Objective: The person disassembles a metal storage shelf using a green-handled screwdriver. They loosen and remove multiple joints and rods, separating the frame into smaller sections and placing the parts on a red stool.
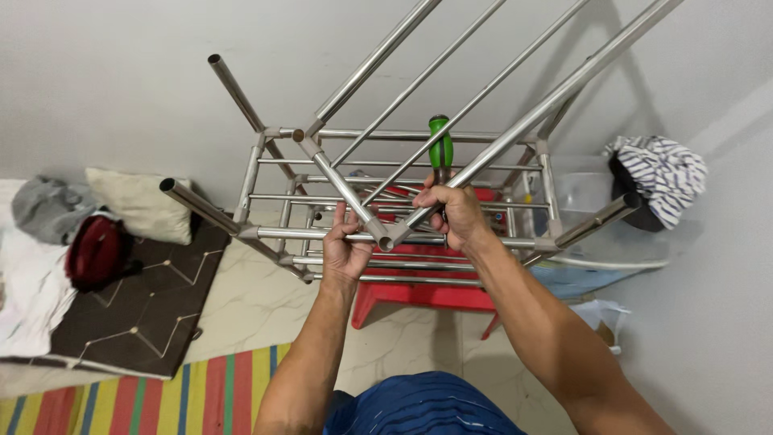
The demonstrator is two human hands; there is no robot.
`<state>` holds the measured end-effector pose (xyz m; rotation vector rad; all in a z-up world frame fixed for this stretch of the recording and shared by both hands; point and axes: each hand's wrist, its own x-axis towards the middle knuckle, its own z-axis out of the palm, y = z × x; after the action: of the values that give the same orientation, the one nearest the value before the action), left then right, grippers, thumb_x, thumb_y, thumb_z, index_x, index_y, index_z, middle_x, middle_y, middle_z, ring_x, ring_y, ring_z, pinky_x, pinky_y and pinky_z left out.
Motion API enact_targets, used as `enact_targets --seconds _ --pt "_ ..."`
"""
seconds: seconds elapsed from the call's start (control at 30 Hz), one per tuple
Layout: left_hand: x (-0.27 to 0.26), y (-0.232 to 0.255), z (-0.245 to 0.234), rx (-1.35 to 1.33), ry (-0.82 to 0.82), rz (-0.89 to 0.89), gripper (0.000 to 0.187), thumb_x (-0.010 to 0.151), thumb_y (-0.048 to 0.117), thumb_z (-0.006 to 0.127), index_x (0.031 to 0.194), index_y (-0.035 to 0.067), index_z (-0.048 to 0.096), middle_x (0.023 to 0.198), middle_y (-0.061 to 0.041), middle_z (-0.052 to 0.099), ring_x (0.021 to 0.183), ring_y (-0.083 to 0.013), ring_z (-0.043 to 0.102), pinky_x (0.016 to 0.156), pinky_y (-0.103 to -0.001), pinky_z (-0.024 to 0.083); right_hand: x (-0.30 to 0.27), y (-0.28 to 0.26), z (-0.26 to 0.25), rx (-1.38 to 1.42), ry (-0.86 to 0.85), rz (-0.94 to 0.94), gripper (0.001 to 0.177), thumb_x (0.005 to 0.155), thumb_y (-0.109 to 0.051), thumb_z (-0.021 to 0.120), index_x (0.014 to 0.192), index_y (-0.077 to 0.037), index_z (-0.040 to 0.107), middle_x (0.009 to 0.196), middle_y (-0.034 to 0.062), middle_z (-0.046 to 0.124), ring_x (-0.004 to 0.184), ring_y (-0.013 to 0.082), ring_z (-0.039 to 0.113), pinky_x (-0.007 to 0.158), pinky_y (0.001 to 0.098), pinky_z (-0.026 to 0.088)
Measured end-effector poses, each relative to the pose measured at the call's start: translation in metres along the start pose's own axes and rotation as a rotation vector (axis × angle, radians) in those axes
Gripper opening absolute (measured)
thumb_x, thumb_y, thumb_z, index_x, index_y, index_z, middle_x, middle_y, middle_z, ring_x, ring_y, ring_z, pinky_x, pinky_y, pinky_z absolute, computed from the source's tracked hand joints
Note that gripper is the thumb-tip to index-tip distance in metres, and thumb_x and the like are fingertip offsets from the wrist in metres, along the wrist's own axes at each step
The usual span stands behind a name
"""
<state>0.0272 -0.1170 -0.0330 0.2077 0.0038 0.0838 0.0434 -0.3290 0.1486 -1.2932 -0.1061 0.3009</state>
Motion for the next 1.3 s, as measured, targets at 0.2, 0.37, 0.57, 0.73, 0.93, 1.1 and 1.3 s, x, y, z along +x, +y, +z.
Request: enact_targets --seconds 0.2,0.37,0.57,0.73,0.93,1.1,1.3 --pt "-0.016 0.034 -0.022 -0.01 -0.014 0.062 0.093 0.086 -0.01 0.053 0.167 0.023 0.022 0.158 -0.014 0.049 0.119 -0.0291 0.056 0.106 -0.046 0.05 0.001 0.016 0.017 0.019 -0.062 0.012 0.027 0.073 0.001 0.065 0.097 -0.005 0.058 0.074 0.0133 0.069 0.042 0.01 0.051 0.032 0.0226 0.035" --pt "-0.044 0.083 -0.012 0.057 0.126 0.12 0.089 0.077 -0.003 0.05 0.159 0.024 0.028 0.147 -0.008 0.051 0.123 -0.0295 0.063 0.099 -0.071 0.045 0.002 0.029 0.04 0.043 -0.093 0.037 0.026 0.073 -0.001 0.063 0.098 -0.006 0.057 0.074 0.0125 0.069 0.043 0.0096 0.052 0.031 0.0215 0.033" --pt "-0.067 0.156 -0.004 -0.046 0.111 0.169 0.082 0.08 -0.006 0.05 0.154 0.025 0.035 0.147 -0.008 0.052 0.115 -0.0254 0.066 0.106 -0.078 0.039 0.007 0.043 0.096 0.056 -0.11 0.054 0.026 0.072 -0.002 0.063 0.097 -0.006 0.057 0.074 0.0119 0.068 0.04 0.0096 0.049 0.031 0.0221 0.032" --pt "-0.069 0.24 -0.026 -0.031 0.067 0.185 0.082 0.081 -0.007 0.051 0.155 0.024 0.032 0.146 -0.009 0.055 0.099 -0.019 0.073 0.105 -0.076 0.035 0.02 0.068 0.157 0.019 -0.063 0.04 0.028 0.072 -0.002 0.065 0.098 -0.007 0.057 0.073 0.0112 0.068 0.039 0.0098 0.047 0.031 0.0226 0.031" --pt "-0.065 0.362 -0.054 -0.021 0.09 0.127 0.087 0.081 -0.006 0.052 0.156 0.029 0.026 0.149 -0.008 0.055 0.089 -0.016 0.074 0.109 -0.079 0.035 0.042 0.105 0.245 0.039 0.043 0.031 0.03 0.07 -0.003 0.065 0.099 -0.007 0.057 0.073 0.0115 0.068 0.038 0.0117 0.046 0.03 0.0248 0.031" --pt "-0.053 0.44 -0.069 -0.002 0.133 0.094 0.089 0.08 -0.007 0.052 0.157 0.028 0.025 0.149 -0.008 0.054 0.089 -0.0168 0.074 0.107 -0.079 0.034 0.051 0.131 0.306 0.06 0.141 0.048 0.032 0.069 -0.006 0.065 0.101 -0.007 0.059 0.075 0.0108 0.069 0.04 0.0116 0.049 0.03 0.0241 0.029" --pt "-0.034 0.48 -0.089 0.028 0.127 0.057 0.095 0.08 -0.007 0.053 0.161 0.03 0.021 0.149 -0.005 0.053 0.088 -0.0148 0.074 0.105 -0.077 0.035 0.068 0.145 0.336 0.043 0.159 0.042 0.032 0.071 -0.007 0.064 0.102 -0.006 0.058 0.076 0.0118 0.069 0.039 0.0111 0.047 0.03 0.0241 0.028"
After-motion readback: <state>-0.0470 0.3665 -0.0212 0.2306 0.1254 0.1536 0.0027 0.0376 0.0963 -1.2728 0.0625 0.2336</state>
